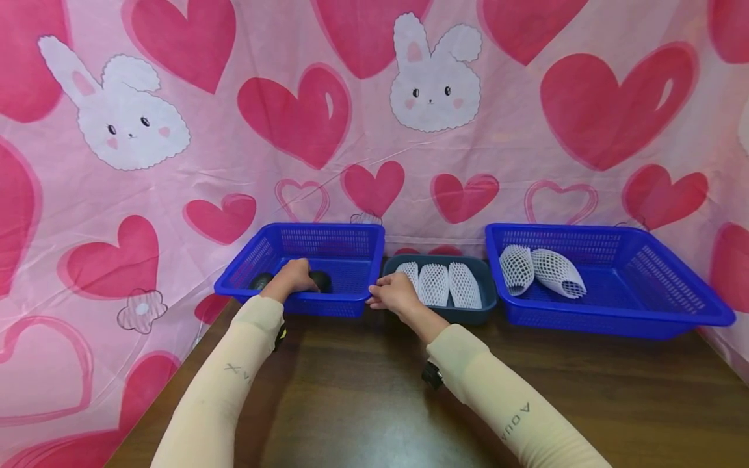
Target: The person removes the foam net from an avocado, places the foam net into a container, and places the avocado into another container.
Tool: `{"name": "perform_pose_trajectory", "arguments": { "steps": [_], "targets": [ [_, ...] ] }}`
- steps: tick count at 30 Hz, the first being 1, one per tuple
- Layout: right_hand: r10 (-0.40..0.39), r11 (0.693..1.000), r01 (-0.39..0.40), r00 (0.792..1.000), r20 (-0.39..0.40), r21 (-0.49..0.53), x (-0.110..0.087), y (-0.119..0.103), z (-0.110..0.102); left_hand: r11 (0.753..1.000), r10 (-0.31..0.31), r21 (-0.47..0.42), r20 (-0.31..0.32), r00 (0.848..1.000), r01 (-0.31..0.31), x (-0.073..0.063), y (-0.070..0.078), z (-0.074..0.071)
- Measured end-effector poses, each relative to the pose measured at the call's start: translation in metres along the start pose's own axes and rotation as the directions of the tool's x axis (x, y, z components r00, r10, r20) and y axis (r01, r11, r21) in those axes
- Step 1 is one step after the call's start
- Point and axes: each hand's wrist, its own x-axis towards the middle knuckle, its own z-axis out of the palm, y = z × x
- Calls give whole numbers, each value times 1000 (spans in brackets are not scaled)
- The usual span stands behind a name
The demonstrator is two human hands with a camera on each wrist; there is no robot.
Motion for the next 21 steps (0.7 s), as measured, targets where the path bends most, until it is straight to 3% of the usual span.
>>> {"name": "perform_pose_trajectory", "arguments": {
  "steps": [11, 21],
  "targets": [
    [2, 1000, -2, 1000, -3, 6, -1, 0, 0, 992, -74, 103, 68, 995, 67, -12, 9, -13],
    [10, 1000, -10, 1000, -3, 3, 0, -1, 0, 977, -141, 172, 72, 987, 127, -13, 10, -14]
  ]
}}
